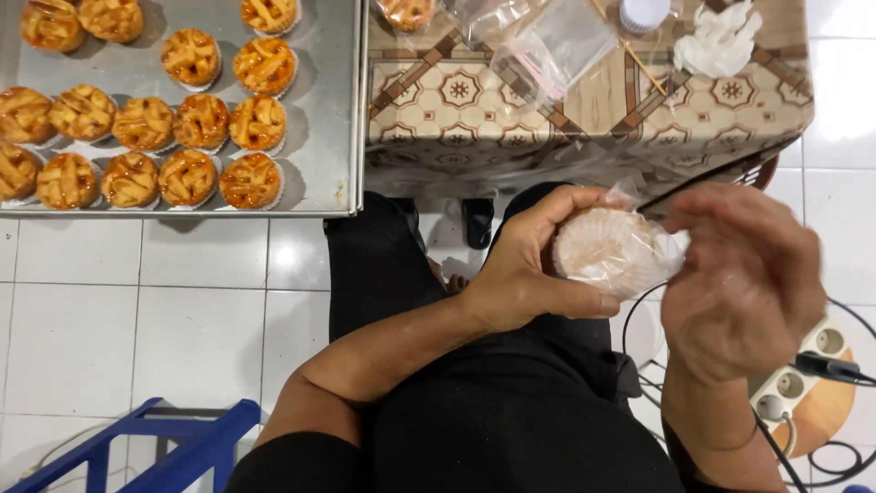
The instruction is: The person places individual mini pies into plastic bags, seals the bags with adhesive strips, and then arranges the packaged pies onto a pink tray.
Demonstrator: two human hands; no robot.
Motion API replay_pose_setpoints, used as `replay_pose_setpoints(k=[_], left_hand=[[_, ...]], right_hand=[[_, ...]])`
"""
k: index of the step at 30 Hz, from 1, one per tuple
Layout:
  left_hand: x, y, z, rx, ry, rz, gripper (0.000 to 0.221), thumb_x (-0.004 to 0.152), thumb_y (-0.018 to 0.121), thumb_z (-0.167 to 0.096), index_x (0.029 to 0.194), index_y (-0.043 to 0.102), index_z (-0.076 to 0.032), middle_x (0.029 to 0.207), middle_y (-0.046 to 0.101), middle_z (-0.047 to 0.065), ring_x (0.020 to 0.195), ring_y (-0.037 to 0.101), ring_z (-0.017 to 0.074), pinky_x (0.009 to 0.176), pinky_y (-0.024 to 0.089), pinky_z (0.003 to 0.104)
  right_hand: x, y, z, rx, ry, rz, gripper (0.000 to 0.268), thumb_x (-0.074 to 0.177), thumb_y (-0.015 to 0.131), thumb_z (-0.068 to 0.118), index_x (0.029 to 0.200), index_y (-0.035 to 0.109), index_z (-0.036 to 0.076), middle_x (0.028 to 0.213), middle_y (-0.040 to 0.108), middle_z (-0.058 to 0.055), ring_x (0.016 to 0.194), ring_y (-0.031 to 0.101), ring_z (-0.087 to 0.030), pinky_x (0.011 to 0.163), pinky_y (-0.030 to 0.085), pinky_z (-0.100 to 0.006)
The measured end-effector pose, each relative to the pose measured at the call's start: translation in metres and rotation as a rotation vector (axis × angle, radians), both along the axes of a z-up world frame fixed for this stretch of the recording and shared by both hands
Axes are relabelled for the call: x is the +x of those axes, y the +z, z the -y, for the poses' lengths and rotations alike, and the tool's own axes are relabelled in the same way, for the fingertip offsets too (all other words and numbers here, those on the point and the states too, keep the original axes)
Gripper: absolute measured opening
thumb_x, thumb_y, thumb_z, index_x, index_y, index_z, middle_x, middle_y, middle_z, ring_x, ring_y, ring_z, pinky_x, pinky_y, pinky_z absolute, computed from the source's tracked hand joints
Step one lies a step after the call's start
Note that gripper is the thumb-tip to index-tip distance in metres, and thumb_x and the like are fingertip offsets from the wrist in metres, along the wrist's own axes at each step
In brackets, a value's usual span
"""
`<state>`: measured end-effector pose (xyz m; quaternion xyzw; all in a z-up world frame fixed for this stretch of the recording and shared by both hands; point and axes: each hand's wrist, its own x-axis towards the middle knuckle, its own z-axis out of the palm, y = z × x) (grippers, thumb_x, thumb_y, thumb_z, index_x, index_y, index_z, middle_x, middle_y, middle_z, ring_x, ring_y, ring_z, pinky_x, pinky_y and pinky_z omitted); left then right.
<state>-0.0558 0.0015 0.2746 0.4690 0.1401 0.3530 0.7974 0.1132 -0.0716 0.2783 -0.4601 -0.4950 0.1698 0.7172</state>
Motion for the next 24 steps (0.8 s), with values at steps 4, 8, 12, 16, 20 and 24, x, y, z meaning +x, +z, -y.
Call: replay_pose_setpoints(k=[4, 8, 12, 16, 20, 24], left_hand=[[0.002, 0.005, 0.000, -0.264, -0.092, 0.118, 0.082, 0.065, 0.088, -0.006, 0.140, 0.056, -0.002, 0.117, 0.065, 0.008, 0.103, 0.064, 0.0153, 0.081, 0.059, 0.030], [0.002, 0.007, -0.002, -0.388, -0.124, 0.209, 0.074, 0.067, 0.083, 0.005, 0.134, 0.052, 0.007, 0.107, 0.065, 0.019, 0.084, 0.069, 0.0244, 0.060, 0.064, 0.034], [0.005, 0.011, -0.005, -0.383, -0.064, 0.112, 0.069, 0.066, 0.085, -0.003, 0.127, 0.055, 0.005, 0.101, 0.065, 0.017, 0.083, 0.066, 0.0230, 0.058, 0.062, 0.034], [0.003, 0.023, -0.010, -0.304, -0.006, -0.039, 0.087, 0.061, 0.082, -0.004, 0.142, 0.051, 0.000, 0.121, 0.062, 0.009, 0.109, 0.060, 0.0165, 0.088, 0.053, 0.028], [0.000, 0.031, -0.018, -0.369, -0.045, -0.085, 0.090, 0.059, 0.075, 0.000, 0.145, 0.047, 0.002, 0.120, 0.059, 0.011, 0.110, 0.059, 0.0229, 0.086, 0.052, 0.030], [0.000, 0.026, -0.020, -0.342, 0.001, -0.058, 0.087, 0.062, 0.072, 0.002, 0.145, 0.048, 0.002, 0.114, 0.059, 0.012, 0.104, 0.059, 0.0220, 0.082, 0.051, 0.028]], right_hand=[[0.009, 0.001, 0.000, 0.181, 0.081, 0.309, 0.044, 0.079, 0.058, 0.019, 0.118, 0.060, -0.003, 0.118, 0.066, -0.018, 0.113, 0.064, -0.040, 0.109, 0.051, -0.053], [0.011, 0.000, -0.014, 0.083, 0.205, 0.554, 0.046, 0.091, 0.061, 0.024, 0.129, 0.060, -0.002, 0.130, 0.067, -0.021, 0.127, 0.066, -0.042, 0.120, 0.049, -0.057], [0.001, 0.006, -0.024, -0.017, 0.254, 0.373, 0.060, 0.080, 0.055, 0.020, 0.131, 0.057, -0.012, 0.131, 0.062, -0.029, 0.131, 0.058, -0.045, 0.120, 0.045, -0.054], [0.014, -0.002, -0.031, 0.031, 0.376, 0.219, 0.078, 0.079, 0.059, 0.009, 0.154, 0.039, 0.001, 0.152, 0.044, -0.033, 0.146, 0.049, -0.047, 0.120, 0.049, -0.051], [0.019, -0.003, -0.038, 0.135, 0.368, 0.268, 0.078, 0.084, 0.065, 0.010, 0.158, 0.039, 0.009, 0.157, 0.041, -0.026, 0.149, 0.045, -0.042, 0.119, 0.051, -0.048], [0.010, 0.004, -0.046, 0.336, 0.244, 0.504, 0.065, 0.093, 0.062, 0.005, 0.155, 0.042, 0.004, 0.152, 0.048, -0.018, 0.146, 0.048, -0.036, 0.117, 0.054, -0.042]])
